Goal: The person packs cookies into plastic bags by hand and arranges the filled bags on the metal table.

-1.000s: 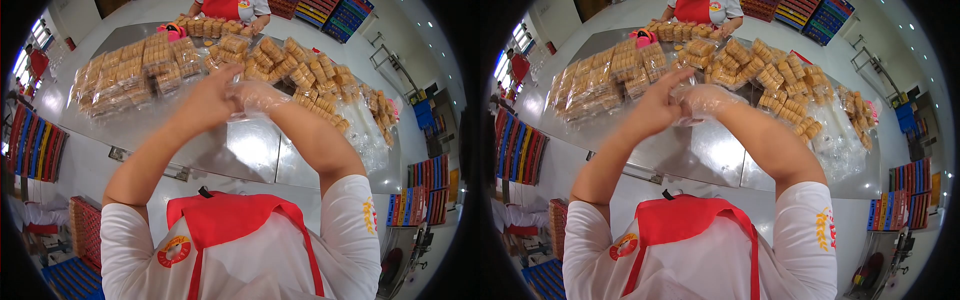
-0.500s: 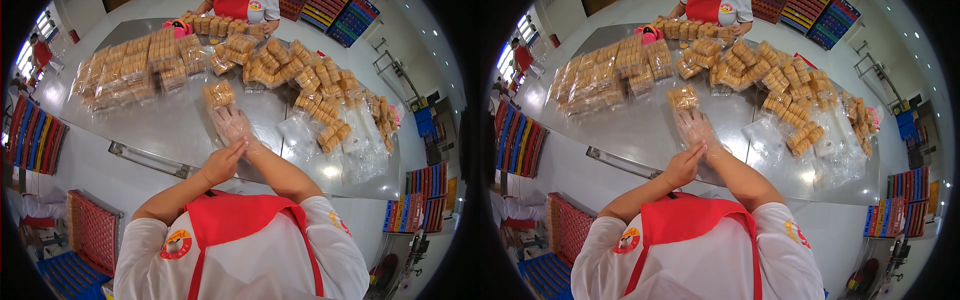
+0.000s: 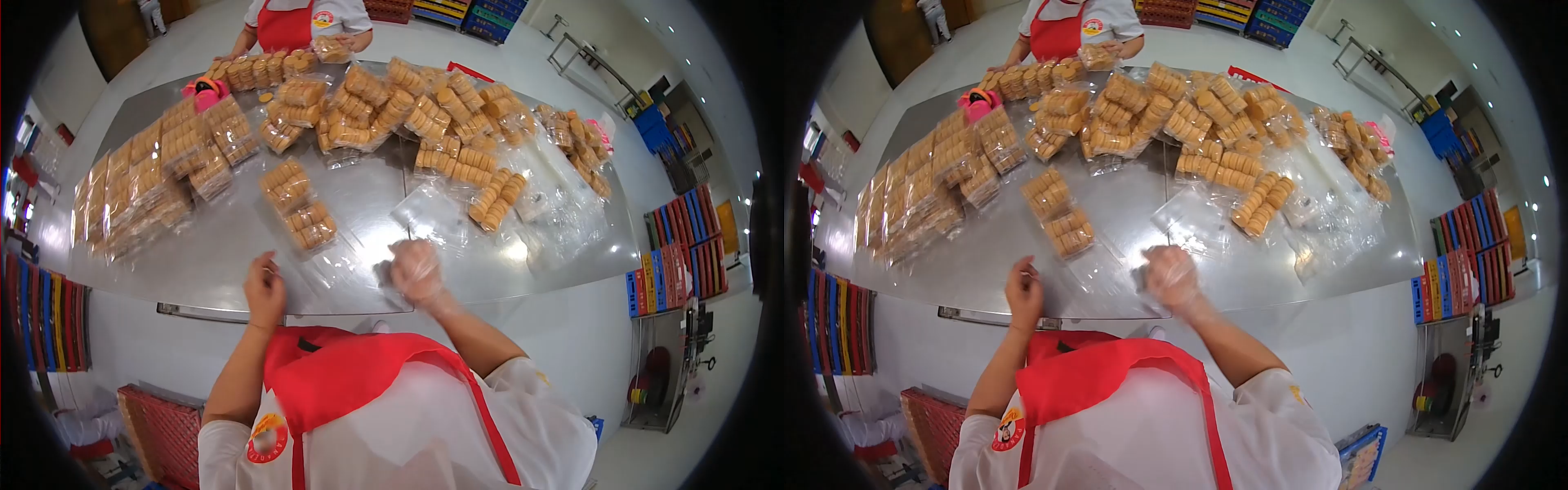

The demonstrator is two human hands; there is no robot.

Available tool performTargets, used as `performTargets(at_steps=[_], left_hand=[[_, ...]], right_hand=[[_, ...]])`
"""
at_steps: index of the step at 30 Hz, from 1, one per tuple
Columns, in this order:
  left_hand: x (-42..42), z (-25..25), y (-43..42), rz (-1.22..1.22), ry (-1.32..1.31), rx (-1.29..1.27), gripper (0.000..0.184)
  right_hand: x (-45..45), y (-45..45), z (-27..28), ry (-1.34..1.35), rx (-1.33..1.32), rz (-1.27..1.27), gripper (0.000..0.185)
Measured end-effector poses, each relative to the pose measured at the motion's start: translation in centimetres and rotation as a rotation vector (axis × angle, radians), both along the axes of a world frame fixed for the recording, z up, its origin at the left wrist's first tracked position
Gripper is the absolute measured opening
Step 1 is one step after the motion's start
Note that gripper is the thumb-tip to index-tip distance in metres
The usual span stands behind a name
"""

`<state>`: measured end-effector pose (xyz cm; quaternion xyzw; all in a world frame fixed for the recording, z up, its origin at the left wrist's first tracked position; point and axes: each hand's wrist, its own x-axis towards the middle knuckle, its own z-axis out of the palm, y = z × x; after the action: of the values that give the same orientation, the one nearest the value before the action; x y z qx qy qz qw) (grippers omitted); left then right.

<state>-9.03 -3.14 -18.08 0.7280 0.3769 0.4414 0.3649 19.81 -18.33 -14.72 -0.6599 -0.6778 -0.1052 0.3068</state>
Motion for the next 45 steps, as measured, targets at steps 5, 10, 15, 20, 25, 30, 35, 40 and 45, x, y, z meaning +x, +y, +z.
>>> performTargets(at_steps=[5, 10, 15, 20, 25, 30, 35, 40, 45], left_hand=[[1.2, -1.6, 3.6, 0.231, -0.103, -0.214, 0.028], [1.3, -1.9, 3.1, 0.269, -0.019, -0.174, 0.022], [1.0, -3.1, 3.3, 0.282, -0.003, -0.067, 0.018], [0.9, -2.0, 2.6, 0.269, -0.091, -0.189, 0.017], [2.8, 2.9, 2.1, 0.115, -0.014, 0.1, 0.034], [9.4, 13.1, -1.9, -0.542, -0.095, -0.25, 0.08], [9.6, 13.6, -2.9, -0.654, -0.365, -0.673, 0.081], [9.0, 12.5, -4.4, -0.569, -0.353, -0.573, 0.074], [8.0, 12.5, -4.8, -0.539, -0.379, -0.543, 0.05]], right_hand=[[10.2, 6.1, 3.0, -0.314, -0.25, -0.484, 0.031], [14.5, 9.1, 3.2, -0.425, -0.306, -0.461, 0.026], [16.0, 9.0, 2.3, -0.443, -0.172, -0.313, 0.024], [15.9, 8.6, 3.6, -0.351, -0.031, -0.286, 0.018], [8.9, 6.3, 14.8, 0.274, -0.181, -0.219, 0.007], [3.9, 4.9, 16.9, 1.069, -0.525, 0.132, 0.018], [2.1, 4.5, 14.3, 1.524, -0.045, 0.394, 0.04], [-1.4, 3.4, 11.9, 1.507, -0.105, 0.332, 0.029], [-3.2, 2.4, 12.2, 1.382, -0.075, 0.269, 0.015]])
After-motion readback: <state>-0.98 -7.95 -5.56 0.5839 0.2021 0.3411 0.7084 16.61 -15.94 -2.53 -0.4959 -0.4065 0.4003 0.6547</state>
